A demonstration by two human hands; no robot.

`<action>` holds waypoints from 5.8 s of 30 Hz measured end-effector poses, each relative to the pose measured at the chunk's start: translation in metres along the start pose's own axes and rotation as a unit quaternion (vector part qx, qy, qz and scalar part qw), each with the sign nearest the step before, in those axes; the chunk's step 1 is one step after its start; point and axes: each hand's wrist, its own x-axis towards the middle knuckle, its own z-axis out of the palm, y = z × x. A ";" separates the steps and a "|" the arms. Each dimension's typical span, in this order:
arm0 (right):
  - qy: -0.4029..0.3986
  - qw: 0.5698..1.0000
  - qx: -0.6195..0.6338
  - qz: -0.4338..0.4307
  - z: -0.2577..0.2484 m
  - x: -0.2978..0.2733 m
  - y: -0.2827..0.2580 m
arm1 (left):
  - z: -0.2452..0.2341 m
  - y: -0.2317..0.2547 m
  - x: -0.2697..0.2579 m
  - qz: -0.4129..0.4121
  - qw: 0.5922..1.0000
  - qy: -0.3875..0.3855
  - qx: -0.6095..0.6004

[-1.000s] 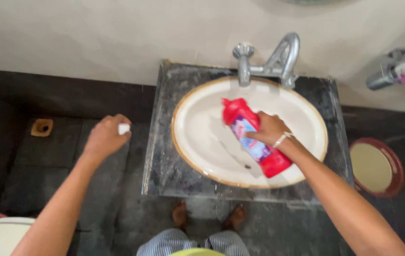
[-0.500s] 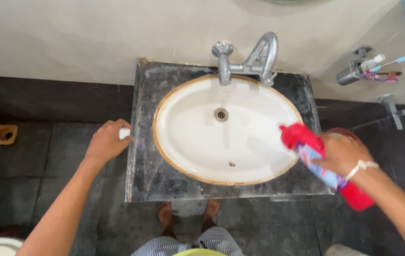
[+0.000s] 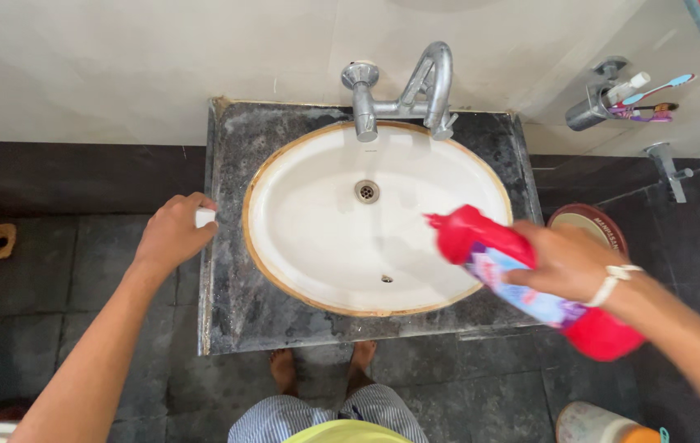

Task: The person cleans a bathroom sink by first moving a toothpaste tube and a scraper to the floor. They then retrieve a red cleaning bottle, open the tap to wet the sink, and pour the red liquid cleaner into the basin. After closing the tap, they retrieve a spray bottle and apply a foaming cleaner to the sink and countertop.

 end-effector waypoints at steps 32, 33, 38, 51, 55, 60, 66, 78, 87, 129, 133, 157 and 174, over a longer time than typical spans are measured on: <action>-0.044 0.982 -0.036 0.182 -0.031 -0.068 0.117 | 0.032 0.019 0.023 -0.003 0.999 -0.047 0.001; -0.060 0.977 -0.045 0.202 -0.020 -0.076 0.130 | 0.032 0.020 0.024 -0.004 0.999 -0.046 0.000; -0.005 0.978 -0.108 0.178 0.004 -0.064 0.208 | 0.039 0.022 0.024 -0.009 0.999 -0.047 0.001; -0.124 0.975 -0.071 0.172 -0.002 -0.069 0.156 | 0.037 0.030 0.019 -0.002 0.999 -0.051 0.009; -0.130 0.967 -0.048 0.213 0.017 -0.077 0.164 | 0.037 0.024 0.014 -0.017 0.999 -0.046 -0.010; -0.048 0.963 -0.163 0.211 -0.016 -0.022 0.147 | 0.038 0.017 0.010 -0.010 0.999 -0.040 -0.018; 0.056 0.987 -0.104 0.106 -0.042 0.067 0.053 | 0.027 0.007 0.004 -0.033 0.999 -0.040 -0.003; 0.196 0.928 0.245 0.202 0.080 0.013 0.006 | 0.018 -0.038 0.000 -0.026 0.999 -0.043 0.014; 0.204 0.887 0.292 0.295 0.178 0.103 0.040 | -0.003 -0.062 0.016 -0.021 0.998 -0.056 0.034; 0.138 0.946 0.275 0.103 0.130 0.208 -0.100 | -0.028 -0.063 0.040 -0.038 0.995 -0.067 0.055; 0.196 0.902 0.295 0.248 0.154 0.197 -0.021 | -0.021 -0.060 0.039 -0.059 0.993 -0.085 0.053; 0.167 0.956 0.163 0.179 0.120 0.190 0.090 | -0.001 -0.054 -0.024 -0.150 0.987 -0.055 0.027; 0.100 0.962 0.256 -0.016 0.140 0.251 -0.125 | -0.039 -0.092 -0.122 -0.267 0.962 -0.022 0.046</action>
